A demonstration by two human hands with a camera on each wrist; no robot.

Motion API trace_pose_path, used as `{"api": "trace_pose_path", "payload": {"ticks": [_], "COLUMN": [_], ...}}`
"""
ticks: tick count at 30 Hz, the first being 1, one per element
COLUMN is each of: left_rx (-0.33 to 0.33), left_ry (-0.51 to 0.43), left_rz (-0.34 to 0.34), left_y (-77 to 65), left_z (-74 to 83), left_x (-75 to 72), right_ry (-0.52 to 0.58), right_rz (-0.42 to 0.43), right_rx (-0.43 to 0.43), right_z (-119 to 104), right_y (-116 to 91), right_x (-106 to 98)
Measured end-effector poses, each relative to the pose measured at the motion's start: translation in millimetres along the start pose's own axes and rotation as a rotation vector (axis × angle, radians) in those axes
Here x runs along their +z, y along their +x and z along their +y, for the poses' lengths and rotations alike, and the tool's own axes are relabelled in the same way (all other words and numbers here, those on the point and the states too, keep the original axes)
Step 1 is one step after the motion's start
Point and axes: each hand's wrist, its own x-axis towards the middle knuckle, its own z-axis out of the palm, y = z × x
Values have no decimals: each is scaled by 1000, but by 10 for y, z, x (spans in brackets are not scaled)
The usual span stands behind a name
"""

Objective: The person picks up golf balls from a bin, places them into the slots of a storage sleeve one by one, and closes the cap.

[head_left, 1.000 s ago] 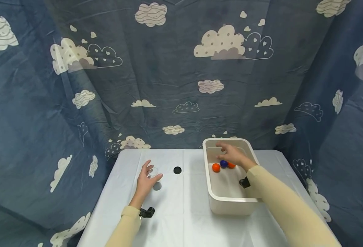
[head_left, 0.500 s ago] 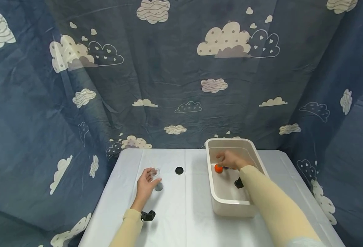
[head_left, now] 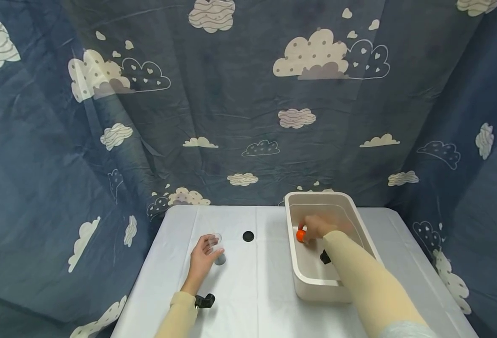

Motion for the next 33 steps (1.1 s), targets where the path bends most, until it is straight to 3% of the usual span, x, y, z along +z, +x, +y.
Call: {"api": "trace_pose_path", "payload": {"ticks": [5, 10, 14, 19, 25, 33], "left_rx": [-3, -68, -107, -82, -74, -37], "left_ry": [34, 72, 71, 80, 129, 146], "left_rz": [-30, -49, -60, -41, 37, 32], "left_y": [-16, -38, -32, -15, -48, -126], "left_z": [-71, -116, -118, -43, 61, 186], "left_x": [-8, -21, -27, 9, 42, 10], "right_ry": [65, 50, 29, -41, -56, -19], "right_rz": [-46, -54, -83, -85, -101, -68], "right_rx": [8, -40, -28, 21, -34, -115], "right_z": [38, 68, 22, -38, -65, -74], "right_y": [83, 78, 0, -95, -134, -192], "right_x": [112, 155, 94, -30, -155, -325]}}
